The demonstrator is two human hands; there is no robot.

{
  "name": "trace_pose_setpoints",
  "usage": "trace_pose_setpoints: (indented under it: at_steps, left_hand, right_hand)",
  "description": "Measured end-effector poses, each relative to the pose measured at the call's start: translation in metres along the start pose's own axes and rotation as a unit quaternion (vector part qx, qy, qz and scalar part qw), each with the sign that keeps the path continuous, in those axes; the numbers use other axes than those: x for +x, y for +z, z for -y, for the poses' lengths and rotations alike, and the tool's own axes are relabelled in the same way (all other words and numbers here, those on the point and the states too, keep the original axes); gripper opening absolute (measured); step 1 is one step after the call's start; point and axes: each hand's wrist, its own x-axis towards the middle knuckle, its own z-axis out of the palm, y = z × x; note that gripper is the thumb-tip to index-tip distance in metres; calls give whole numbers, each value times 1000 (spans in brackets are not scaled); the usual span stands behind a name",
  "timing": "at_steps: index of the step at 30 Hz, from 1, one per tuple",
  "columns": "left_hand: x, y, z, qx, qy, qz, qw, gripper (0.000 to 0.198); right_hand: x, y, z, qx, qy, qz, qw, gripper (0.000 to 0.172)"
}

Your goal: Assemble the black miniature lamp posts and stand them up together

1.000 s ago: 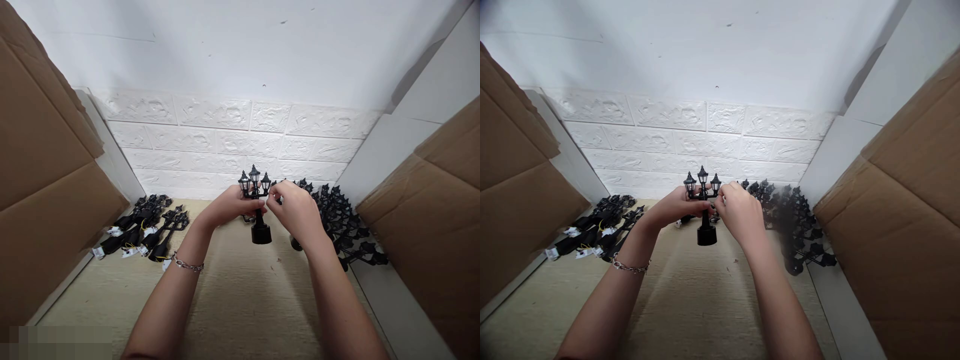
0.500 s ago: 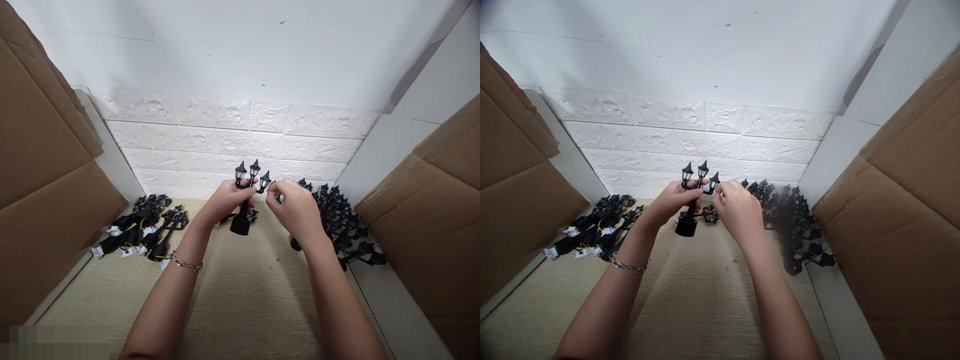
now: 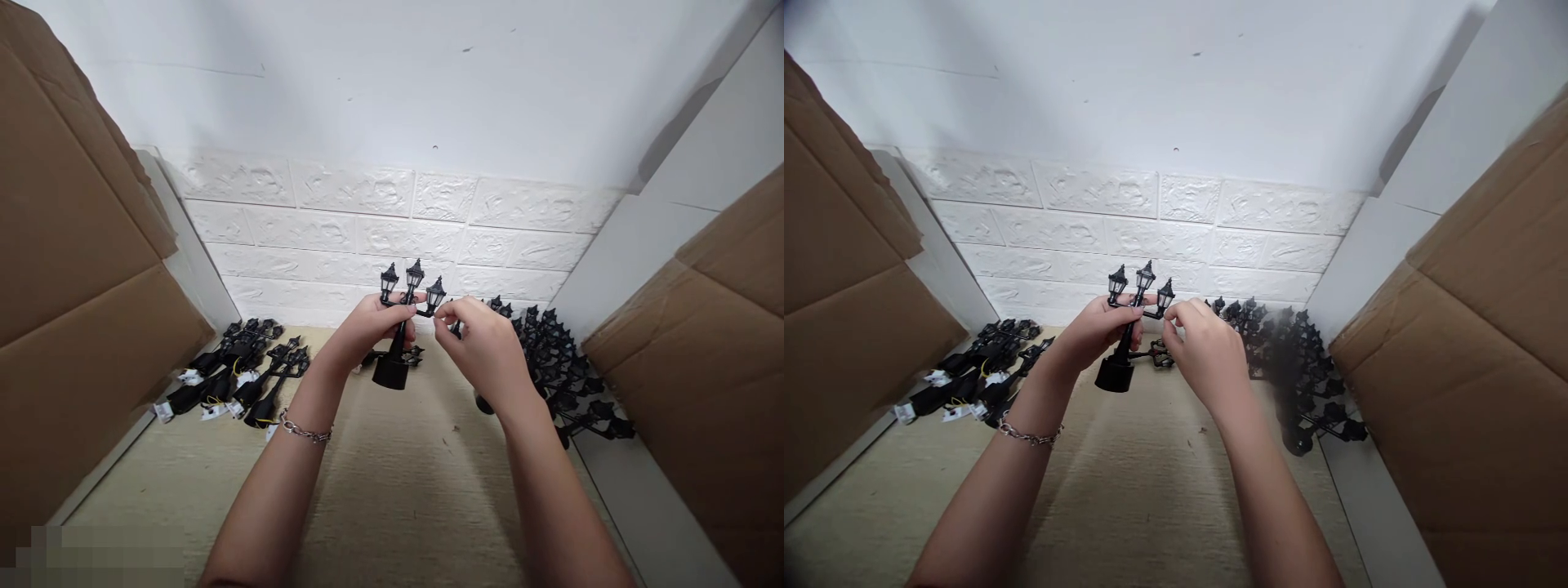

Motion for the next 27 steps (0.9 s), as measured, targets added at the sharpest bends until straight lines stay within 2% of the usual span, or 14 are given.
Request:
trace_pose_setpoints:
  at_steps: [6,16,27]
  left_hand:
    - [-1,2,-2,7,-6,-2,1000,37]
    - [-3,6,-5,29,-17,-9,999,29]
    - [-4,10,-5,63,-29,-25,997,22]
  right_hand:
    - [-1,-1,3,-27,7,-34,999,10]
    - [-3,0,5,-53,13,-1,999,7]
    - [-4,4,9,-76,27,-5,997,8]
